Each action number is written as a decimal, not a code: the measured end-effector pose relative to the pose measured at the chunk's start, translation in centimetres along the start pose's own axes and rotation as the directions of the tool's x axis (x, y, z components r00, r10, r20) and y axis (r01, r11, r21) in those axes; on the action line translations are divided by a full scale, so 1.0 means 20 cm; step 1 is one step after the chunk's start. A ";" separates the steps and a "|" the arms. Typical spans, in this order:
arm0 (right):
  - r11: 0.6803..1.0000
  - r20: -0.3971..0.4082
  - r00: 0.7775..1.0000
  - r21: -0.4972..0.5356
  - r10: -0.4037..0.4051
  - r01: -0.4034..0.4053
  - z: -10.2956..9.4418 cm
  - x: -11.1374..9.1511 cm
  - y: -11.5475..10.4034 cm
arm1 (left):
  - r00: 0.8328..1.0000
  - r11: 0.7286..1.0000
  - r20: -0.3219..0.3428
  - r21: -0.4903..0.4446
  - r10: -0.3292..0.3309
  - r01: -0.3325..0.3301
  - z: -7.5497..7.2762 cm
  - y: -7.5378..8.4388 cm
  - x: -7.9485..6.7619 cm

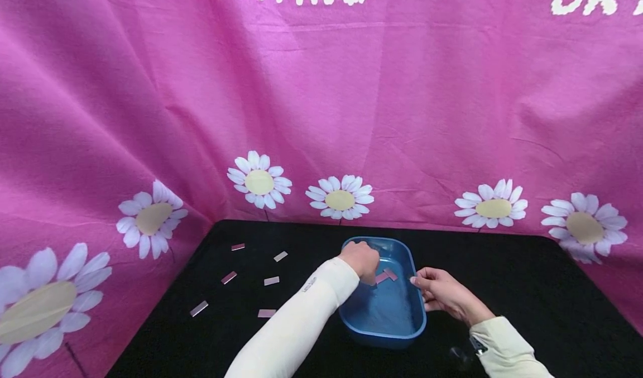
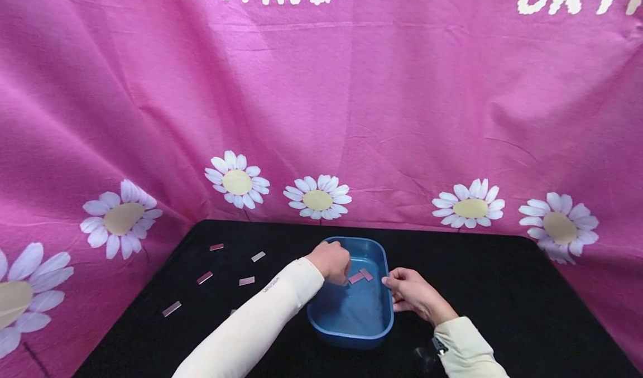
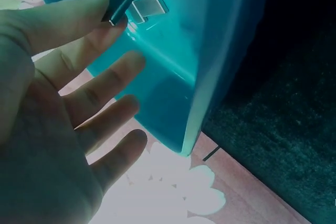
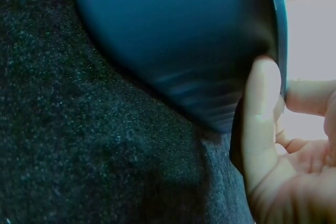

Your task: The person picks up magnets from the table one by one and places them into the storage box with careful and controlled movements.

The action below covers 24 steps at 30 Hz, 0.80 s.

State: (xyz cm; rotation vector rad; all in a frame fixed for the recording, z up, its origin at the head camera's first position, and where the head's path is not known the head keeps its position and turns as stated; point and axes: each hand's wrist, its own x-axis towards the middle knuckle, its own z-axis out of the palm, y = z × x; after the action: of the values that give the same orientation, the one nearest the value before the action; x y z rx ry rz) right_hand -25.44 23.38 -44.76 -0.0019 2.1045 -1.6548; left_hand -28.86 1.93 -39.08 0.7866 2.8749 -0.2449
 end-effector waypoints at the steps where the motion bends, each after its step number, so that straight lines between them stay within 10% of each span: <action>1: 1.000 0.002 1.000 -0.002 -0.005 0.005 0.00 0.00 0.00 | 1.000 1.000 -0.001 -0.003 -0.004 0.004 0.00 0.00 0.00; 24: 1.000 0.014 1.000 -0.018 -0.015 0.015 0.00 0.01 -0.01 | 0.999 0.997 -0.045 -0.081 0.000 -0.004 -0.01 -0.13 -0.04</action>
State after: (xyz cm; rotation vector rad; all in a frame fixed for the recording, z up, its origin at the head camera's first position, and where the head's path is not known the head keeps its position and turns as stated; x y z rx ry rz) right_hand -25.66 23.20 -44.65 -0.0351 2.1138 -1.6395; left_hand -29.54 -0.66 -38.47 0.7898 2.9054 -0.1107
